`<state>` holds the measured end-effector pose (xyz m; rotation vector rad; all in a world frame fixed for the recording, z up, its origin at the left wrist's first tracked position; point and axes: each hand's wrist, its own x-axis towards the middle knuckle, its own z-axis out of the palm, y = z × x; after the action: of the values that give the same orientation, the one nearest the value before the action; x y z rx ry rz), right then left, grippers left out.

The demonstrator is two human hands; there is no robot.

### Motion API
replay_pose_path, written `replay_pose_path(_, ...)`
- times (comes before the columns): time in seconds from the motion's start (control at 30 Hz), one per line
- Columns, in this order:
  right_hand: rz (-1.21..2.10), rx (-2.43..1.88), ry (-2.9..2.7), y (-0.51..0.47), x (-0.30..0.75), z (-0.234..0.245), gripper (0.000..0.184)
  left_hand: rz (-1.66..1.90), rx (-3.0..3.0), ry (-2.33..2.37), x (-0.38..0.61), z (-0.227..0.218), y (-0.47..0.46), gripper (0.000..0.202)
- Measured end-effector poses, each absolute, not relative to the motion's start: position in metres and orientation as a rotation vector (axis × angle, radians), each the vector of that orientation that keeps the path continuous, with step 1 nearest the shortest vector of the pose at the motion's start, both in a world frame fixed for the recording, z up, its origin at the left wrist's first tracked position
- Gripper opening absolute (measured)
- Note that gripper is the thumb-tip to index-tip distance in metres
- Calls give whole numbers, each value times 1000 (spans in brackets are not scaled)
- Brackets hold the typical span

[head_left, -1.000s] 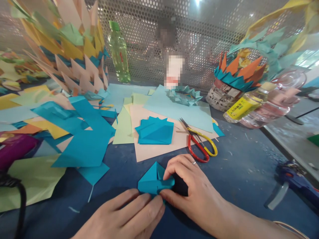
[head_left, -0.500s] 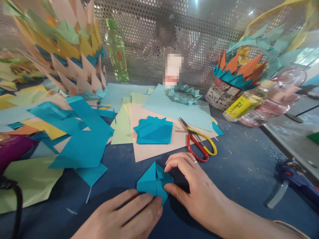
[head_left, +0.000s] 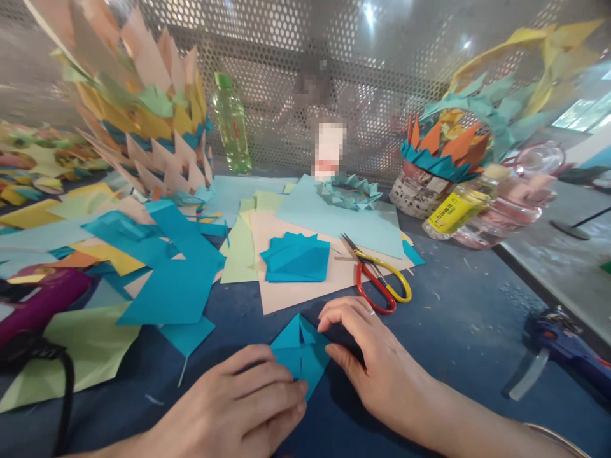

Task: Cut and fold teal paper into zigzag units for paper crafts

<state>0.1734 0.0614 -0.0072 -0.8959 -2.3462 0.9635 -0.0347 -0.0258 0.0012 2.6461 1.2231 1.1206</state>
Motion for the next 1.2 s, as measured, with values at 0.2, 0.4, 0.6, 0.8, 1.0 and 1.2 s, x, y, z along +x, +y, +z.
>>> replay_pose_path(0.2, 931, -860, -2306, 61, 174, -9, 34, 947, 2535, 1345, -57, 8, -8, 28)
replay_pose_path(0.4, 870, -794, -2290, 61, 172, -8, 31, 735, 2560, 1403, -69, -1, 10, 52)
replay_pose_path(0.6, 835, -751, -2281, 61, 171, -8, 31, 771, 2570, 1296, -63, -1, 16, 36)
replay_pose_path(0.8, 642, -602, -2308, 55, 174, 7, 20, 886, 2794, 1244, -60, 2, 8, 26)
replay_pose_path(1.0, 244, -379, -2464, 47, 172, 6, 14, 940, 3060, 1183, -45, 16, -5, 30)
replay_pose_path(1.2, 10, -369, -2472, 50, 173, 0, 24, 905, 2973, 1245, -47, 12, -9, 34)
